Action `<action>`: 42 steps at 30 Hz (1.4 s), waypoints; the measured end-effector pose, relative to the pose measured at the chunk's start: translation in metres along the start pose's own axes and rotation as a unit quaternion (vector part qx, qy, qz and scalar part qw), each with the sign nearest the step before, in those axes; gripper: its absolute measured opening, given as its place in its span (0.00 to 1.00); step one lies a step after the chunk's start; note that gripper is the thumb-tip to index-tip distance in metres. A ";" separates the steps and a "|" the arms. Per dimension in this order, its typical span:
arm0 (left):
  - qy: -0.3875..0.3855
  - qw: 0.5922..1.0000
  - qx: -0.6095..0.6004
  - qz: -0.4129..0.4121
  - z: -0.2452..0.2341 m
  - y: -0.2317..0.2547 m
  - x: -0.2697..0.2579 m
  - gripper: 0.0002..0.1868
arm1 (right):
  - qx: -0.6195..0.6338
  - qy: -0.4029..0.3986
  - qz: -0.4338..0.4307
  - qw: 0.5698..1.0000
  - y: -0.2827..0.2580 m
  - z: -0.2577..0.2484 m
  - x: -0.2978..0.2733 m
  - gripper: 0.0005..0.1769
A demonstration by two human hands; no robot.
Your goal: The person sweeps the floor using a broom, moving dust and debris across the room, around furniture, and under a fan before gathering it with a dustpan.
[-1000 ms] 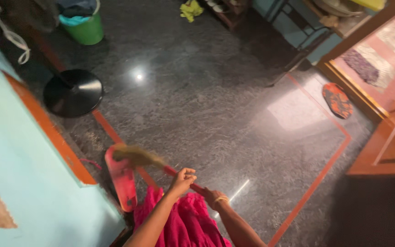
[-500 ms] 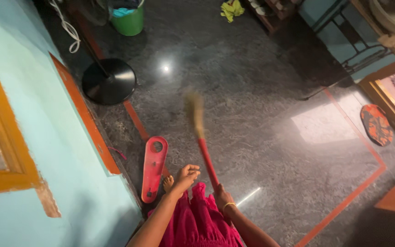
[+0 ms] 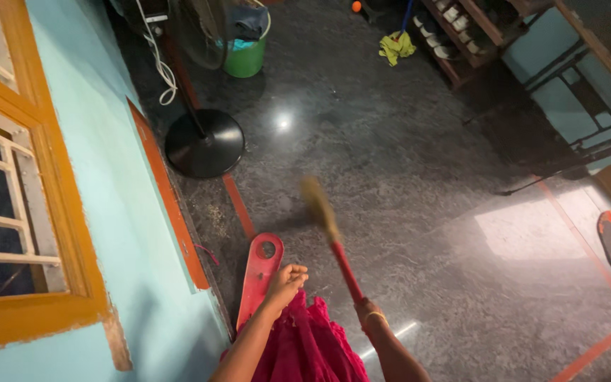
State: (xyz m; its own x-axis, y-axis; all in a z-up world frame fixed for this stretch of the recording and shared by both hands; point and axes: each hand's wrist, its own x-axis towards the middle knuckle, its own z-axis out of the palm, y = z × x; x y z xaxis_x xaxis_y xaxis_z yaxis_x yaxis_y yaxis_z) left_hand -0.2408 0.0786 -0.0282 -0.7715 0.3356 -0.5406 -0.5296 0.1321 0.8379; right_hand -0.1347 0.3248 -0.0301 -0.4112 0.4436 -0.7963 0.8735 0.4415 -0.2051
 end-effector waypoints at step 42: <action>-0.093 0.993 -0.070 0.015 0.045 0.080 0.128 0.12 | -0.304 -0.073 -0.274 0.910 -0.103 -0.012 0.074 0.27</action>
State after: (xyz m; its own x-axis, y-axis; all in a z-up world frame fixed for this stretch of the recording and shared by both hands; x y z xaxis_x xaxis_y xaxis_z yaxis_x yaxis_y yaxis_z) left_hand -0.3659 0.1745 -0.0266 -0.7160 0.5062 -0.4807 -0.5611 -0.0077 0.8277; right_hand -0.2582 0.3219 -0.0608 -0.6634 -0.0613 -0.7458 0.2250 0.9342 -0.2769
